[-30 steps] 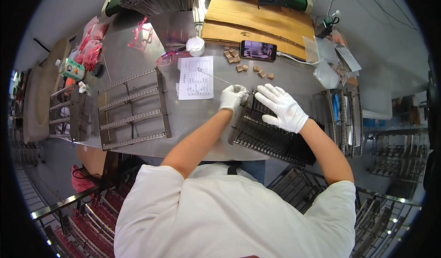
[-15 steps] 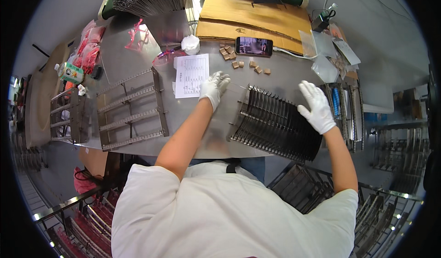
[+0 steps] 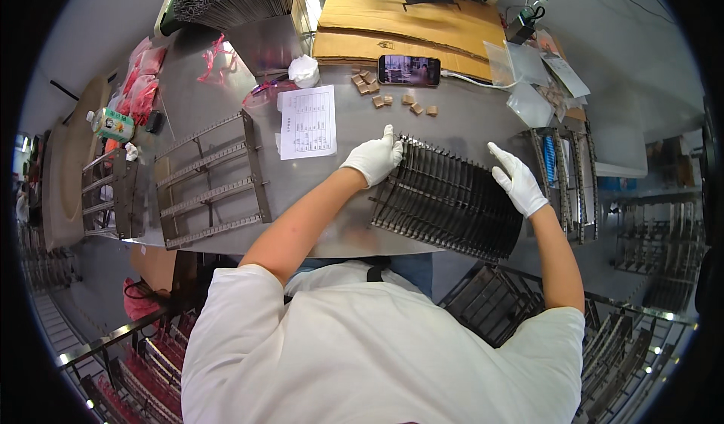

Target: The person assembles black plastic hangers by inserting them into a metal rack, then handles red plastic hangers and places them onto a nearby rack. The person repeatedly picks up black hangers, aligns them, and inserts them into the rack slots.

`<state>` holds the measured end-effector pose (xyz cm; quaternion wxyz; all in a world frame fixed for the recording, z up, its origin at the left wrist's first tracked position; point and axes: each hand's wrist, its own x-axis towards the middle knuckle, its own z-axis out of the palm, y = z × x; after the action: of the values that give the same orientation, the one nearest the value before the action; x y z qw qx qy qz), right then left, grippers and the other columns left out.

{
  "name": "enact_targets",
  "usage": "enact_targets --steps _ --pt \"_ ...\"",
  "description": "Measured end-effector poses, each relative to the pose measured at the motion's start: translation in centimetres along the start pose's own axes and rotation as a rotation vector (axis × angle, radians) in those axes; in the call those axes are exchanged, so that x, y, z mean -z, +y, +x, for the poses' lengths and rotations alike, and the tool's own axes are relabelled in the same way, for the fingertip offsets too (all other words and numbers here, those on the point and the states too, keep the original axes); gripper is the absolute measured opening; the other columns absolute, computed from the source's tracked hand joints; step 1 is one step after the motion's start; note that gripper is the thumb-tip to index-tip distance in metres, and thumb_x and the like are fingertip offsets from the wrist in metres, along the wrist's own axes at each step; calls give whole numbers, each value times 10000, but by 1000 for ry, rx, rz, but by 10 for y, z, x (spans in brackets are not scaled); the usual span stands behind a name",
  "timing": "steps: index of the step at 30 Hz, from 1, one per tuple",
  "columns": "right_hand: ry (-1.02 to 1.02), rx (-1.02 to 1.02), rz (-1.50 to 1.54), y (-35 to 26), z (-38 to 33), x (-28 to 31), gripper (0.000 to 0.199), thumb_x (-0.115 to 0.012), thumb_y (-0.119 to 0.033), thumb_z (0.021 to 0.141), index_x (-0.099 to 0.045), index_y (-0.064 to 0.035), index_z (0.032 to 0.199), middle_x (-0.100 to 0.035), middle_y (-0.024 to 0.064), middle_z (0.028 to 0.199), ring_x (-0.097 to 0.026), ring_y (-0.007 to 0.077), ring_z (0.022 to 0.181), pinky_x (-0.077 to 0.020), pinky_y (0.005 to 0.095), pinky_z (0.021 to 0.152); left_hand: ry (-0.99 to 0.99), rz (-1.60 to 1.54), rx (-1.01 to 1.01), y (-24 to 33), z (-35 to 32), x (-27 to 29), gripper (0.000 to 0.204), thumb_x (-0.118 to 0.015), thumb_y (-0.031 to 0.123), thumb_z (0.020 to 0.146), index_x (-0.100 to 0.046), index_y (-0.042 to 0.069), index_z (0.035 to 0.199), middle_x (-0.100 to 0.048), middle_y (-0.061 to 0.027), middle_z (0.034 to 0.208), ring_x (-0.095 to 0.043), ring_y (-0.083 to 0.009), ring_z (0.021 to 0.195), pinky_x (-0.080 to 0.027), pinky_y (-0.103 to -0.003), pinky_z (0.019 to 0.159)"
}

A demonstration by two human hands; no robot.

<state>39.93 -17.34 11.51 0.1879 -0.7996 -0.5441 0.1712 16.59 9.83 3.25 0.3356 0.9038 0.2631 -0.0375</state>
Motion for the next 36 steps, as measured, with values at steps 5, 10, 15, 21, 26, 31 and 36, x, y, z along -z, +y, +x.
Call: enact_targets --steps 5,10,15,21,26,31,36 --pt "-70 -83 41 3 3 3 492 -542 -404 1049 -582 -107 1439 -661 207 1316 -608 368 1241 -459 417 1069 61 0 84 3 4 6 575 -492 403 1019 -523 7 1435 -735 -244 1057 -710 -417 983 -546 -507 906" --pt "-59 -154 138 26 -5 2 539 -450 -493 1076 -656 -69 1338 -728 216 1163 -681 382 1123 -506 404 991 227 -74 53 1 -10 8 528 -620 457 949 -635 90 1327 -748 -189 1095 -715 -392 1011 -555 -477 915" --pt "-100 -249 166 30 -2 3 588 -418 -524 1080 -661 -50 1331 -720 206 1213 -686 349 1139 -505 393 987 19 50 -13 2 -5 21 573 -500 441 1018 -519 43 1429 -721 -255 1108 -696 -426 1022 -539 -507 916" --pt "-76 -248 159 29 -1 1 582 -437 -522 1075 -689 -43 1289 -728 209 1180 -692 345 1130 -512 394 975 -5 -19 -13 -1 2 7 582 -434 396 1058 -482 -69 1405 -706 -301 1077 -682 -451 1027 -531 -522 921" --pt "-70 -264 117 18 1 4 581 -441 -524 1072 -699 -41 1268 -731 214 1153 -696 345 1120 -517 395 964 -153 132 -45 2 14 20 481 -420 339 1056 -544 -45 1319 -717 -274 1062 -684 -444 1024 -532 -521 929" --pt "-55 -253 126 25 3 -1 639 -410 -567 1073 -709 -34 1258 -756 190 1099 -713 314 1064 -518 384 951 -119 67 -45 -3 8 14 530 -432 343 1047 -491 -16 1433 -724 -261 1057 -705 -422 979 -547 -495 922" --pt "-151 -510 402 40 8 3 730 -352 -638 1066 -730 -44 1259 -764 101 1011 -697 226 997 -506 351 959 -374 -285 104 3 -19 24 726 -444 311 1034 -163 -19 1615 -714 -279 907 -738 -351 754 -593 -446 792"
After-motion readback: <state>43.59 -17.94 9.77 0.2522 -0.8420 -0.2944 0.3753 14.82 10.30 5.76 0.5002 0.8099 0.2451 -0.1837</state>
